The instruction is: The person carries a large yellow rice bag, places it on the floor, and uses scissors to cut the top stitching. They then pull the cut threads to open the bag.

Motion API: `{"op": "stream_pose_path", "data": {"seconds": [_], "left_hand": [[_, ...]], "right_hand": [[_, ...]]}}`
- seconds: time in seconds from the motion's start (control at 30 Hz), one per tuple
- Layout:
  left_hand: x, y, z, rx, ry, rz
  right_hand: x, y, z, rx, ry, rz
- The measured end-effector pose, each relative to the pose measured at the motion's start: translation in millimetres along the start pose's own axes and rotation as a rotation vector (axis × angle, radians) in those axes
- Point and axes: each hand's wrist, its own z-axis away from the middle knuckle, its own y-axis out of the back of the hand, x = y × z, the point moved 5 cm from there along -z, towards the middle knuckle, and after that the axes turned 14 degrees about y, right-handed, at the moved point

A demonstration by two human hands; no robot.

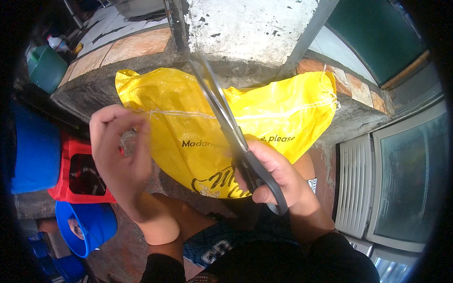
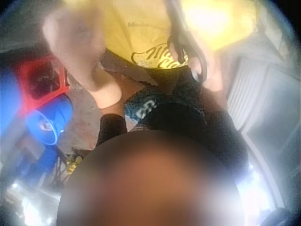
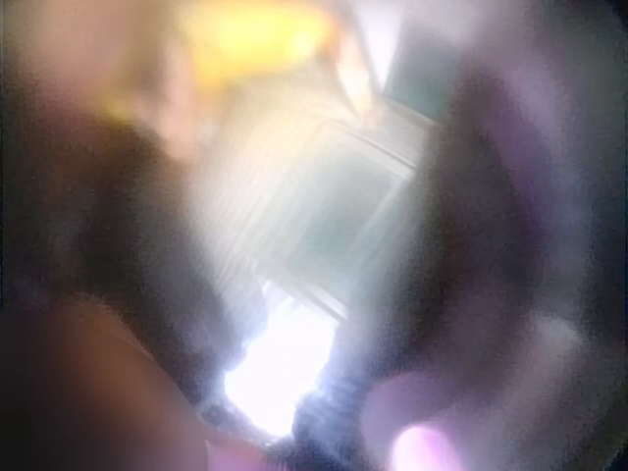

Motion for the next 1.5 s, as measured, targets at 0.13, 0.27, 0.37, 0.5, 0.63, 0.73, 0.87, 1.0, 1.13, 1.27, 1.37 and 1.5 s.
{"op": "stream_pose_path", "data": {"seconds": [0.13,0.27,0.37,0.5,0.63,0.73,0.87,1.0,1.13,1.27,1.37,1.5], "left_hand": [[5,-10,4,-0.044,-0.069,-0.119],[-2,-15,2,0.008,0.001,-0.188],[-3,-14,1,0.022,0.007,-0.205],[-3,-15,1,0.028,-0.014,-0.214],[-5,-16,0,0.017,-0.025,-0.21],[-7,-16,-1,0.002,-0.017,-0.195],[-10,-18,-1,-0.036,0.009,-0.133],[-13,-19,-2,-0.073,0.024,-0.071],[-16,-18,-3,-0.092,0.041,-0.042],[-18,-17,-4,-0.097,0.037,-0.012],[-18,-18,-4,-0.104,0.046,-0.009],[-19,-17,-3,-0.121,0.059,-0.011]], "right_hand": [[1,1,1,0.022,0.002,-0.013],[4,4,6,0.052,-0.006,-0.015],[5,7,9,0.038,-0.026,-0.009],[7,9,9,0.0,0.009,0.026],[9,10,10,0.01,0.015,0.005],[11,11,12,0.017,0.004,-0.003],[12,12,11,0.026,-0.009,-0.034],[9,6,11,-0.075,-0.098,-0.156],[15,-9,14,-0.199,-0.301,-0.247],[19,-17,9,-0.204,-0.326,-0.25],[21,-20,6,-0.258,-0.355,-0.206],[22,-21,4,-0.243,-0.415,-0.133]]}}
